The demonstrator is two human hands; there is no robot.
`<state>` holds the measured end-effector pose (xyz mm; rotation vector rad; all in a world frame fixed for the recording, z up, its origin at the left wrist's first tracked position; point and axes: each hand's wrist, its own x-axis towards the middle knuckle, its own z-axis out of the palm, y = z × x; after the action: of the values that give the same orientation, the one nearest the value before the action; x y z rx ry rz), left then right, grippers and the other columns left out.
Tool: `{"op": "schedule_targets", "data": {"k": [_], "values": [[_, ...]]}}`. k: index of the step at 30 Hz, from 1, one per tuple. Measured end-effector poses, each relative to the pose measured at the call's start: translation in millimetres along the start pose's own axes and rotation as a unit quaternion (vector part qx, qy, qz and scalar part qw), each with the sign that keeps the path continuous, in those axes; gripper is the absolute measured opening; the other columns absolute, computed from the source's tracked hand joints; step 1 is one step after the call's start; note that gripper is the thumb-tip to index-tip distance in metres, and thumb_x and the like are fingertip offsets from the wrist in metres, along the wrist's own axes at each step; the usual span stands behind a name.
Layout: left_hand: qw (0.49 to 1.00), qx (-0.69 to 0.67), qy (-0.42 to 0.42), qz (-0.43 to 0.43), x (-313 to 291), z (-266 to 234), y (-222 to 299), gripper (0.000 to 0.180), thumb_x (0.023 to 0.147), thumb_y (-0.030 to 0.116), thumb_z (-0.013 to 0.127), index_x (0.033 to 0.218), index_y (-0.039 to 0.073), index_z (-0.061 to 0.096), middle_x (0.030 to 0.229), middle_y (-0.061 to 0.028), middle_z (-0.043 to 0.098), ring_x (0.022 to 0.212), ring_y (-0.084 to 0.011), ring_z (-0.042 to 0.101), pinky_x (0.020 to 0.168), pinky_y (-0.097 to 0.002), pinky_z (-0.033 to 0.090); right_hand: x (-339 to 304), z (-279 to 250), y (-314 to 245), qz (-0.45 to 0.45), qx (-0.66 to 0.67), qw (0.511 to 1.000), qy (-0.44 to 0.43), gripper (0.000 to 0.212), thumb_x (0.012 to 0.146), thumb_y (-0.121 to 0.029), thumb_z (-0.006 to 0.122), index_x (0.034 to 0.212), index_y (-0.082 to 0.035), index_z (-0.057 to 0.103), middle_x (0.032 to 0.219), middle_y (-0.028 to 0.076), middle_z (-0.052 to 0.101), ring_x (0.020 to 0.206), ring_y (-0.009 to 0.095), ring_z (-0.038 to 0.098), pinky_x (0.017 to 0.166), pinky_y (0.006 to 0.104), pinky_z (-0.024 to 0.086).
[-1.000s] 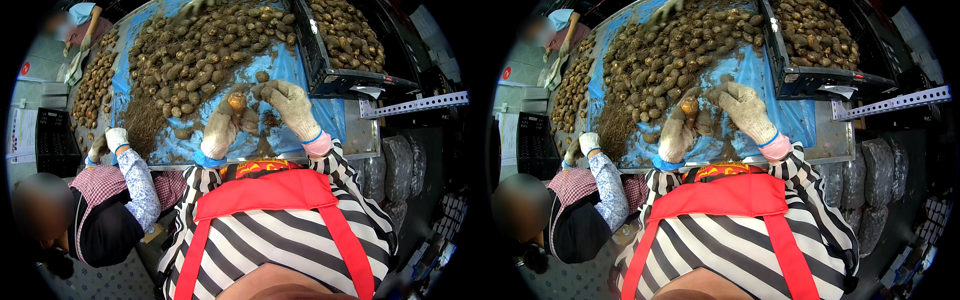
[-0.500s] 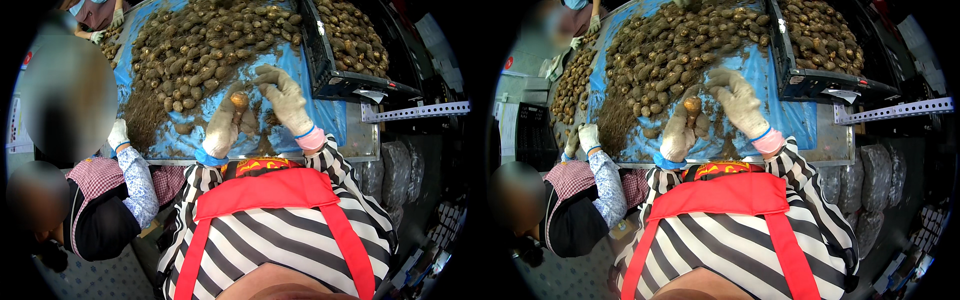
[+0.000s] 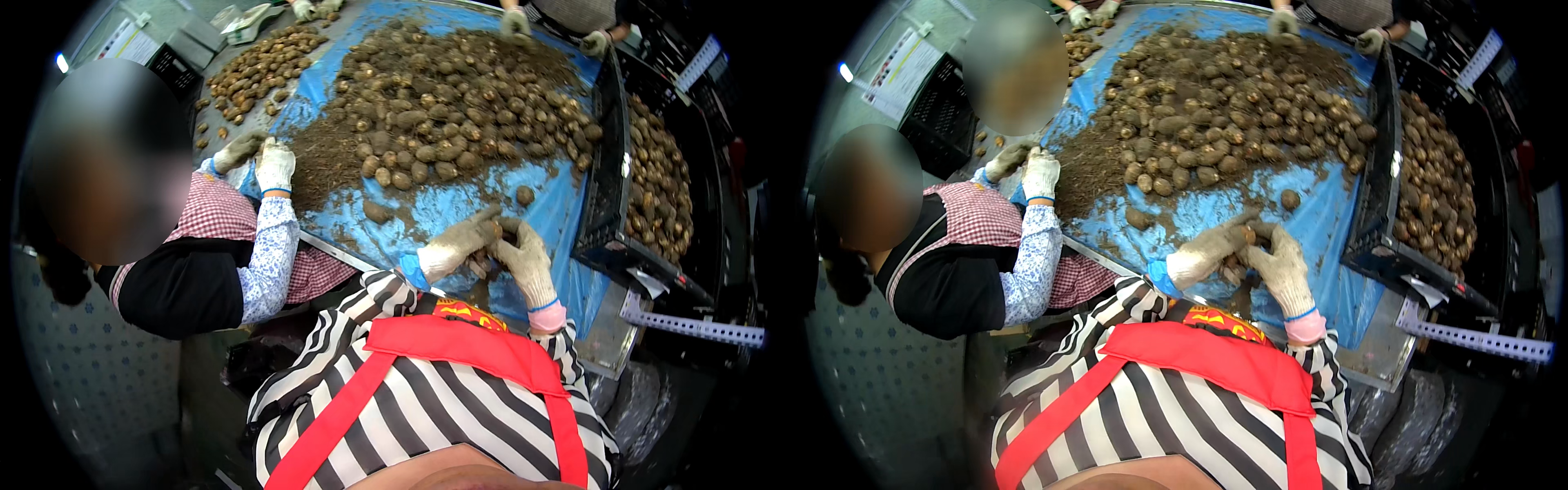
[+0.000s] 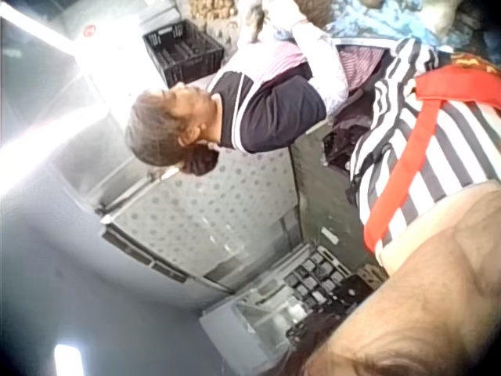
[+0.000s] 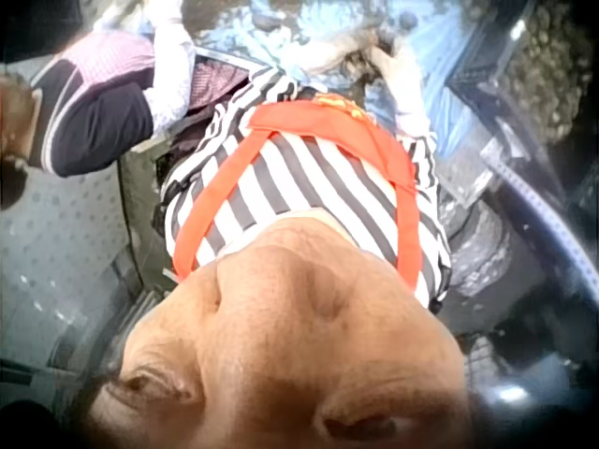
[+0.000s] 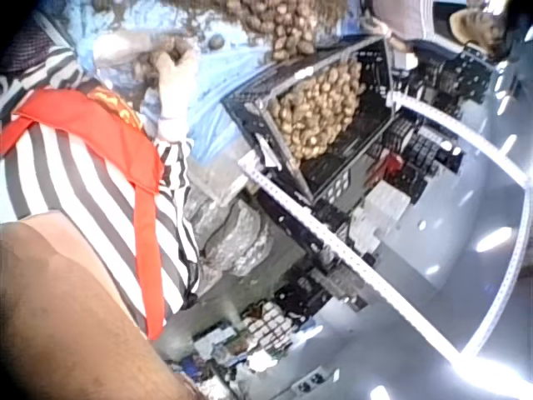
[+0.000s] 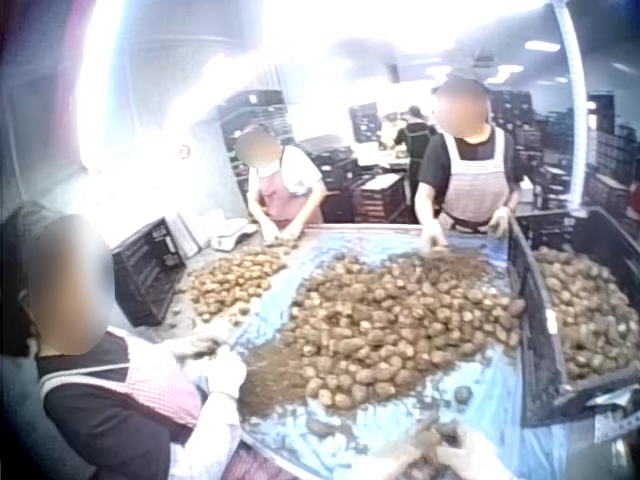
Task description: The person sorts taro roots by hand, removing dirt and damaged parts before placing them into a crate.
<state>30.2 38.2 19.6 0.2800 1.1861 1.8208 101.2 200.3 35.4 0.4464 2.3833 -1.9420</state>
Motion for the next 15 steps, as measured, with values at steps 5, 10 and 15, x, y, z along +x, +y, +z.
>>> {"op": "schedule_targets", "data": {"k": [5, 10, 15], "values": [[0.974, -0.215, -0.047, -0.048, 8.0, -37.6, -31.3, 0.058, 0.100, 0.030, 0.048, 0.149, 0.003, 0.031, 0.092, -0.0096, 0.060, 0.065, -0.0142, 0.054, 0.052, -0.0254, 0.044, -2.0, -6.7, 18.8, 0.043, 0.131, 0.990, -0.014, 0.033, 0.093, -0.015, 0.060, 0.119, 0.005, 0.062, 0.104, 0.011, 0.069, 0.088, 0.013, 0.062, 0.074, 0.0252, 0.048], [0.879, -0.433, 0.193, -0.062, 3.8, -70.3, 34.5, 0.024, 0.097, 0.014, 0.051, 0.115, -0.001, 0.056, 0.109, -0.0274, 0.064, 0.074, -0.0211, 0.064, 0.053, -0.0271, 0.053, -9.6, -27.8, 30.6, 0.048, 0.170, 0.984, 0.017, 0.034, 0.096, -0.018, 0.057, 0.121, 0.005, 0.061, 0.103, 0.012, 0.070, 0.090, 0.014, 0.061, 0.083, 0.0270, 0.047], [0.821, -0.424, 0.217, 0.314, -15.8, -135.5, 176.5, 0.037, 0.101, 0.018, 0.043, 0.128, -0.007, 0.042, 0.128, -0.0286, 0.053, 0.103, -0.0300, 0.064, 0.087, -0.0373, 0.060, -15.6, -36.7, 42.6, 0.054, 0.150, 0.987, 0.019, 0.033, 0.098, -0.017, 0.055, 0.121, 0.005, 0.062, 0.099, 0.011, 0.070, 0.091, 0.015, 0.063, 0.083, 0.0267, 0.047]]}}
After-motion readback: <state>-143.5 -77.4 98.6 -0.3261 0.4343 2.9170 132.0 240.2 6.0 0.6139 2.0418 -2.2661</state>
